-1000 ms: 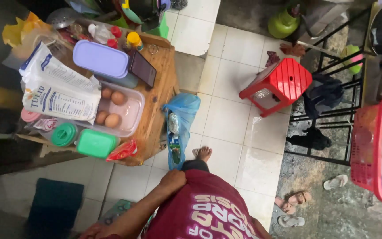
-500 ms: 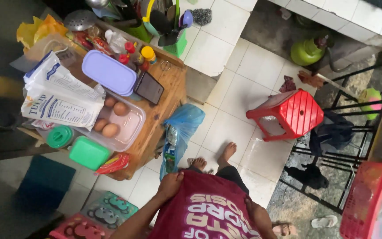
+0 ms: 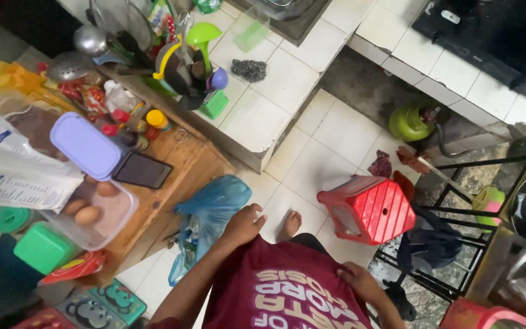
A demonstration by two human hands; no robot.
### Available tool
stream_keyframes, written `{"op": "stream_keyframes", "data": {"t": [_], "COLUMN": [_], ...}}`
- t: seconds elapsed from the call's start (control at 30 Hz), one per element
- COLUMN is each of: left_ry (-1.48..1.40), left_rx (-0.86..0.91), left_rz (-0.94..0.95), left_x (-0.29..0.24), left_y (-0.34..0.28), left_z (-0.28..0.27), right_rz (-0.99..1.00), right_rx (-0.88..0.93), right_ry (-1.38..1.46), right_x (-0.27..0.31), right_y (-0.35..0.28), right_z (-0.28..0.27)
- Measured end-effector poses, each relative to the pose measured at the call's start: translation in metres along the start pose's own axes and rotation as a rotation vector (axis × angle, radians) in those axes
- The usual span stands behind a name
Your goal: The person trims the uneven edges of a stack of crepes by hand and then washes a metal strainer and a pan in a kitchen sink.
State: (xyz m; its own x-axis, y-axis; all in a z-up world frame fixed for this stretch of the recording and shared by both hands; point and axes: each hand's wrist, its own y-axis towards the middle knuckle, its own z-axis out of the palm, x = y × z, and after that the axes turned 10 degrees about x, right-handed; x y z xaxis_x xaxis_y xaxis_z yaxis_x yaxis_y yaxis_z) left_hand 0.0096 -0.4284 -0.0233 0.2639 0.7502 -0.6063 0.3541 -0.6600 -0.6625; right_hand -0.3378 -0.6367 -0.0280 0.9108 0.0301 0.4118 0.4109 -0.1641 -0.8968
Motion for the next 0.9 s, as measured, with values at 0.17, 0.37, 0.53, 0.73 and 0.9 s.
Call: {"op": "stream_keyframes", "data": {"t": [0.17, 0.37, 0.53, 0.73, 0.9], "left_ry": [-0.067, -0.231, -0.396, -0.523, 0.046], "left_rx": [-0.15, -0.215, -0.34, -0.537, -0.808], "left_rz": [0.027, -0.107, -0.098, 0.056, 0.129], "left_x": [-0.029, -0.036, -0.07, -0.151, -0.185], "left_y": [0.028, 0.063, 0.129, 0.215, 0.319], "left_z": [-0.004, -0.013, -0.048, -0.148, -0.23], "right_rz": [-0.03, -0.278, -0.499, -0.634, -0.713], "right_rx": [-0.133, -0.335, -0.288, -0.159, -0.149], "right_ry": [-0.257, -0.45, -0.455, -0.458, -0.517], "right_x": [0.003, 0.159, 0.277, 0.406, 0.468], "right_y": [0.053, 0.069, 0.112, 0.172, 0.225], "right_z": [-0.124, -0.221, -0.267, -0.313, -0.366]}}
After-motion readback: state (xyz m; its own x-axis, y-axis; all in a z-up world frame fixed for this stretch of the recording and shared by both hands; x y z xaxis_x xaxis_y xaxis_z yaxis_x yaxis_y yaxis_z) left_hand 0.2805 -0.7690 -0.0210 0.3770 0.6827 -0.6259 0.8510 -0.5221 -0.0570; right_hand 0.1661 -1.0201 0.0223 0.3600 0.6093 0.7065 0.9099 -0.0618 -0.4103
